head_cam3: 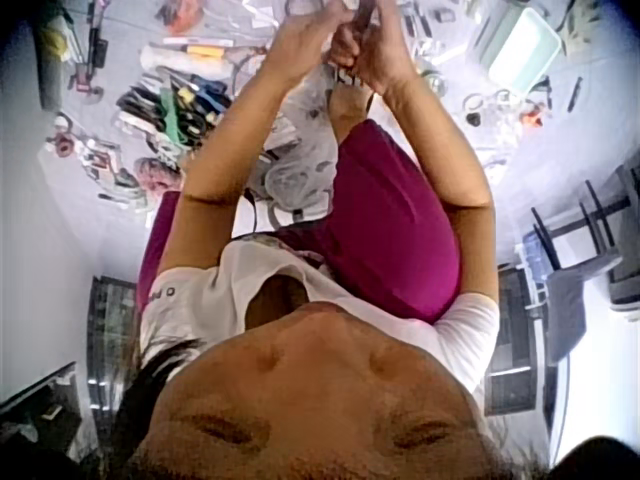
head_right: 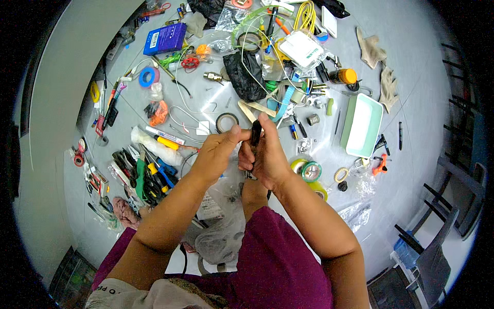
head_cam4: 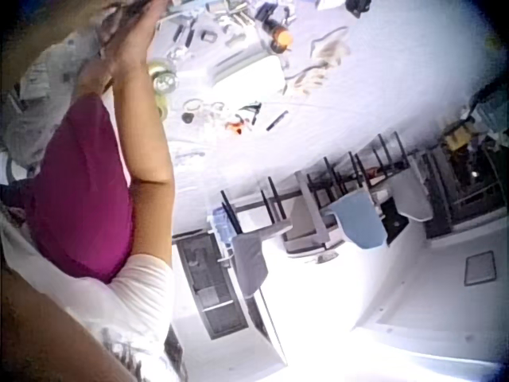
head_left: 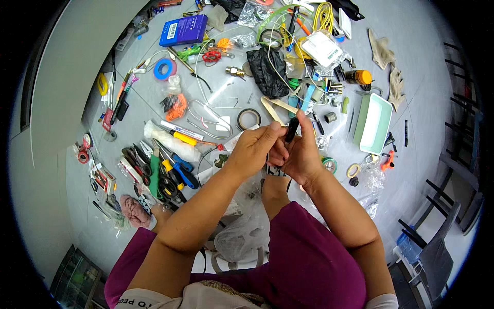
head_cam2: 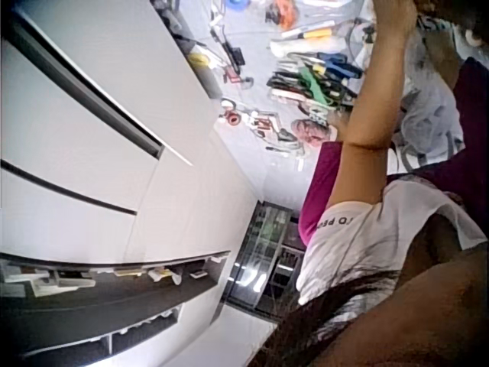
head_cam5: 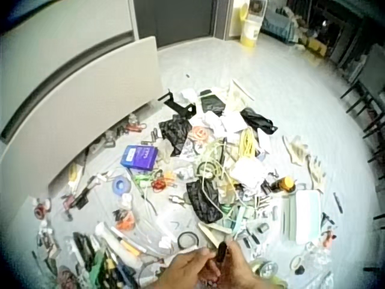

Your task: The person organizes various small electronic components, wires, and connectors on the floor, handling items one at a time and using a marker to write on a white adhesive label.

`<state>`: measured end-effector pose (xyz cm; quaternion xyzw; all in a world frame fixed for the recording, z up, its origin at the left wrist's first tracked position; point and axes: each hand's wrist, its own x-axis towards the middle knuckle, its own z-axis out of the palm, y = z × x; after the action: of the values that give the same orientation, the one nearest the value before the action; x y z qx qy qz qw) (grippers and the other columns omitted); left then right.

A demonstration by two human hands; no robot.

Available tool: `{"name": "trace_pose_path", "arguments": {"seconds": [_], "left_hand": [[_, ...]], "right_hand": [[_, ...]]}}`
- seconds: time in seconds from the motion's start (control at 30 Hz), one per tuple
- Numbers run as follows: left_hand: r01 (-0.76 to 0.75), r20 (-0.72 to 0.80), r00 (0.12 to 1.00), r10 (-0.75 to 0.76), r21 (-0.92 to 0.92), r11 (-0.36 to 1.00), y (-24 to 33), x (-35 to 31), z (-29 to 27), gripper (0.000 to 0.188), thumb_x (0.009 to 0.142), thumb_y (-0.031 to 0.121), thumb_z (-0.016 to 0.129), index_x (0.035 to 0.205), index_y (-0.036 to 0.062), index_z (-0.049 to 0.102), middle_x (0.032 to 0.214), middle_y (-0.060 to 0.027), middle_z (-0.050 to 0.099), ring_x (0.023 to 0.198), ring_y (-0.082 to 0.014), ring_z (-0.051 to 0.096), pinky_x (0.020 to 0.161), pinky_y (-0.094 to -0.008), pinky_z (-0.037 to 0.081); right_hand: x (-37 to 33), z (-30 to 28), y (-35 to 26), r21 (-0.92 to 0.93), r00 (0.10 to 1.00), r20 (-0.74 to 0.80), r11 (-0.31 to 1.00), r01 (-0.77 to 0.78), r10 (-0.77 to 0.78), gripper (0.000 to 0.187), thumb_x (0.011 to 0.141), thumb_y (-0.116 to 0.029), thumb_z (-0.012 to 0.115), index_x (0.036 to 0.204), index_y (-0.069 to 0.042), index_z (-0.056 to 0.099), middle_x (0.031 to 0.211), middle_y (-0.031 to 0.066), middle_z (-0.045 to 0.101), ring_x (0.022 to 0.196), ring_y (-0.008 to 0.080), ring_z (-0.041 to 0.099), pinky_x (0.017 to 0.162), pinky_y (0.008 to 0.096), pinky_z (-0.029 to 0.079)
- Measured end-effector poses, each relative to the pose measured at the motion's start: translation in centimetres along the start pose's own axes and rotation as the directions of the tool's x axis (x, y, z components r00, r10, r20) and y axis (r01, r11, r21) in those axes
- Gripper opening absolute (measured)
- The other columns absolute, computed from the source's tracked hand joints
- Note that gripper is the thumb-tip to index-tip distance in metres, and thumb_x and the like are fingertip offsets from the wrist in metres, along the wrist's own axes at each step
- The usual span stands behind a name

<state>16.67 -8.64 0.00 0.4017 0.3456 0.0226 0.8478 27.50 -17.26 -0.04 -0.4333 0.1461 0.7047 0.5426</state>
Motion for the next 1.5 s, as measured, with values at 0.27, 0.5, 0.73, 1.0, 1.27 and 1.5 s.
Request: {"name": "trace_pose_path", "arguments": {"seconds": [0.27,0.5,0.73,1.0,1.27,1.5], "left_hand": [[0.137,-0.11,0.984,-0.137,-0.008,0.991,0.2,-1.6,-0.1,0.034,0.09,0.033,0.055,0.098,0.0003,0.062,0.063,-0.0013,0.055,0.05,-0.0067,0.05,0.047,-0.019,0.041],[-0.065,-0.293,0.955,0.036,-0.088,0.994,-0.7,-5.8,-3.5,0.023,0.088,0.017,0.059,0.102,-0.0002,0.062,0.089,-0.0033,0.063,0.079,-0.0088,0.057,0.072,-0.0231,0.045],[0.104,-0.704,0.7,-0.115,-0.059,0.993,-9.9,-17.5,-8.0,0.013,0.086,0.014,0.06,0.085,0.001,0.063,0.071,0.0021,0.057,0.062,-0.0045,0.048,0.055,-0.0195,0.037],[0.265,-0.868,0.47,-0.159,-0.033,0.964,-21.8,-19.2,-11.3,0.02,0.08,0.008,0.063,0.095,-0.0026,0.055,0.075,-0.0076,0.058,0.062,-0.0145,0.056,0.05,-0.0273,0.043],[0.559,-0.858,0.513,0.018,0.35,0.752,-21.2,-18.3,-10.8,0.036,0.069,0.012,0.072,0.094,-0.0032,0.051,0.076,-0.0099,0.055,0.061,-0.0191,0.055,0.057,-0.0307,0.046],[-0.093,-0.543,0.651,0.531,0.637,0.765,-10.8,-9.2,-5.0,0.029,0.073,0.002,0.067,0.094,0.0033,0.047,0.081,-0.0059,0.047,0.061,-0.0132,0.047,0.054,-0.0257,0.041]], "right_hand": [[-0.2,1.5,1.4,0.064,0.994,0.01,0.992,-0.111,0.111,0.081,0.071,-0.084,0.029,0.086,-0.009,0.053,0.061,0.0031,0.043,0.055,0.0167,0.04,0.058,0.0304,0.036],[0.4,3.1,3.4,-0.407,0.981,0.098,0.906,-0.117,0.17,0.092,0.076,-0.081,0.018,0.116,-0.006,0.053,0.113,0.0077,0.055,0.112,0.02,0.046,0.1,0.0453,0.026],[0.9,3.1,5.4,-0.791,0.921,0.288,0.608,0.076,0.26,0.065,0.09,-0.06,0.032,0.116,-0.005,0.056,0.112,0.0077,0.057,0.105,0.0186,0.049,0.095,0.0339,0.033],[4.0,3.2,12.5,-0.904,0.776,0.383,0.029,0.427,0.501,0.049,0.085,-0.044,0.052,0.114,-0.005,0.057,0.11,0.0164,0.061,0.099,0.0294,0.059,0.086,0.0356,0.044],[3.8,0.9,9.8,-0.937,0.916,0.34,0.166,0.309,0.215,0.042,0.084,-0.039,0.056,0.105,-0.003,0.06,0.101,0.0163,0.062,0.094,0.0281,0.059,0.081,0.0358,0.046],[4.4,-3.8,3.3,-0.848,0.664,-0.21,0.472,0.242,-0.717,0.019,0.081,-0.018,0.06,0.082,0.001,0.062,0.064,0.0097,0.062,0.058,0.0156,0.06,0.056,0.0288,0.046]]}}
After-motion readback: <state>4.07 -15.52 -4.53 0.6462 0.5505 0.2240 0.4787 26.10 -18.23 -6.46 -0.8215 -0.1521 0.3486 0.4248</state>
